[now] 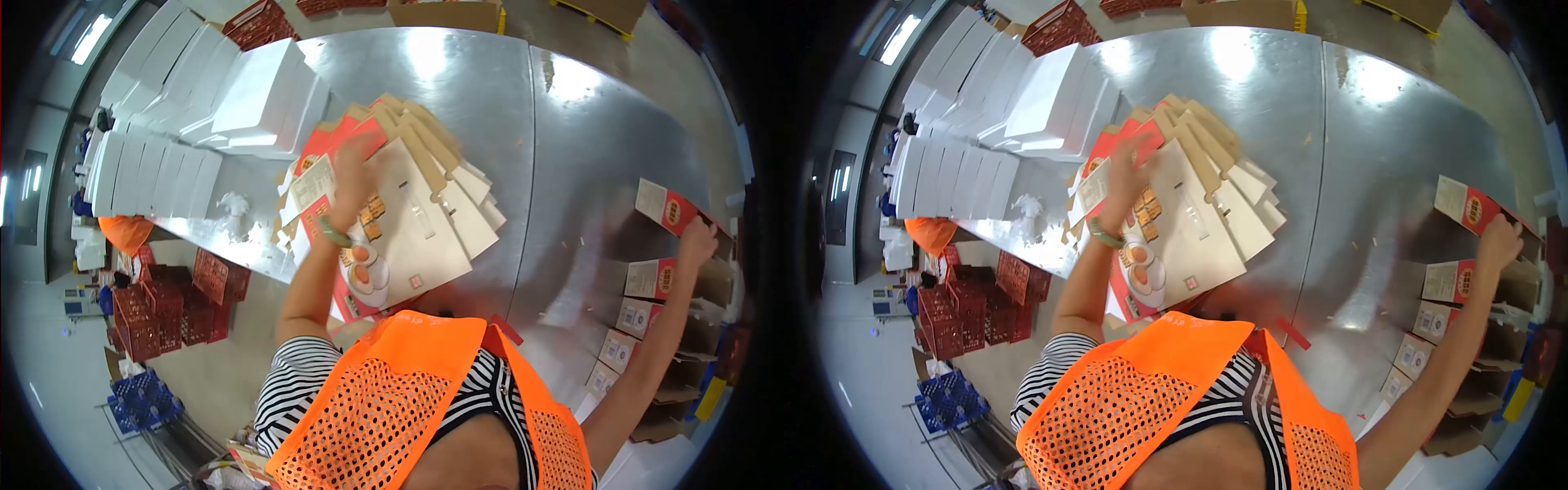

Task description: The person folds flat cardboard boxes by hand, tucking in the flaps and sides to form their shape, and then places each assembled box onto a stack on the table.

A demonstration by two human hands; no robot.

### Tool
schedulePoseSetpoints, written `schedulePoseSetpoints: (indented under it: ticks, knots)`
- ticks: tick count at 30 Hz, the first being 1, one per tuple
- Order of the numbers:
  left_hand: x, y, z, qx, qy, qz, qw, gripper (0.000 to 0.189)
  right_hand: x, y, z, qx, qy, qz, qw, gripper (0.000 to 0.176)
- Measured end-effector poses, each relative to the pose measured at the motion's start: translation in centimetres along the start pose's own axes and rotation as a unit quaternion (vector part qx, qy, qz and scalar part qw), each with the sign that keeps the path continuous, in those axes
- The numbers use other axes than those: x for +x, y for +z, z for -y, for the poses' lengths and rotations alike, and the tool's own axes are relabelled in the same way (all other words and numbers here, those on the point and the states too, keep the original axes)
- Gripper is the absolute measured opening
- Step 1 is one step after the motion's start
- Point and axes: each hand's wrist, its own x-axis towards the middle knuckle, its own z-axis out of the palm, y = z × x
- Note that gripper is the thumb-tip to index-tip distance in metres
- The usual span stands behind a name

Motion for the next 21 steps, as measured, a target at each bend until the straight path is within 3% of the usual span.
schedulePoseSetpoints:
  ticks: [2, 3, 4, 6, 7, 8, 9, 12, 15, 17, 18, 19, 21]
  knots:
    - [-3.8, -6.5, 7.6, 0.208, -0.142, 0.022, 0.967, 0.047, 1.3, 3.5, -2.7, -0.004, -0.004, 0.044, 0.999, 0.039]
    - [-6.7, -8.5, 10.2, 0.286, -0.255, -0.014, 0.924, 0.059, 2.5, 5.3, -3.8, -0.006, -0.007, 0.062, 0.998, 0.052]
    - [-11.0, -9.8, 14.6, 0.377, -0.262, -0.047, 0.887, 0.062, 3.4, 6.6, -4.0, -0.006, -0.012, 0.08, 0.997, 0.067]
    - [-17.1, -12.1, 18.7, 0.227, -0.414, 0.03, 0.881, 0.068, 3.8, 5.7, -3.1, 0.001, -0.02, 0.089, 0.996, 0.081]
    - [-19.1, -12.6, 16.6, 0.036, -0.458, 0.023, 0.888, 0.072, 3.4, 4.8, -2.9, 0.002, -0.013, 0.113, 0.993, 0.074]
    - [-20.5, -12.8, 14.4, -0.075, -0.577, 0.072, 0.81, 0.071, 3.1, 3.9, -2.6, 0.002, -0.006, 0.138, 0.99, 0.067]
    - [-20.5, -12.5, 9.8, -0.134, -0.581, 0.036, 0.802, 0.062, 2.9, 3.6, -2.9, -0.004, 0.003, 0.153, 0.988, 0.067]
    - [-22.7, -11.4, 8.9, -0.182, -0.591, -0.022, 0.786, 0.055, 2.5, 1.7, -2.7, 0.017, 0.005, 0.117, 0.993, 0.065]
    - [-23.3, -12.1, 9.0, -0.122, -0.575, 0.004, 0.809, 0.053, 1.8, -1.6, -1.4, 0.136, 0.023, -0.051, 0.989, 0.065]
    - [-22.7, -13.3, 7.9, -0.273, -0.63, 0.01, 0.727, 0.055, -1.4, -9.1, 3.2, 0.306, -0.022, -0.19, 0.933, 0.065]
    - [-23.2, -13.4, 8.4, -0.3, -0.652, 0.031, 0.696, 0.058, -4.1, -14.0, 6.6, 0.412, -0.072, -0.198, 0.887, 0.066]
    - [-23.2, -13.5, 7.8, -0.301, -0.649, 0.039, 0.698, 0.058, -7.7, -18.6, 10.2, 0.518, -0.131, -0.147, 0.832, 0.066]
    - [-23.0, -13.7, 5.5, -0.224, -0.645, -0.076, 0.727, 0.055, -15.6, -26.6, 16.9, 0.61, -0.305, -0.001, 0.731, 0.067]
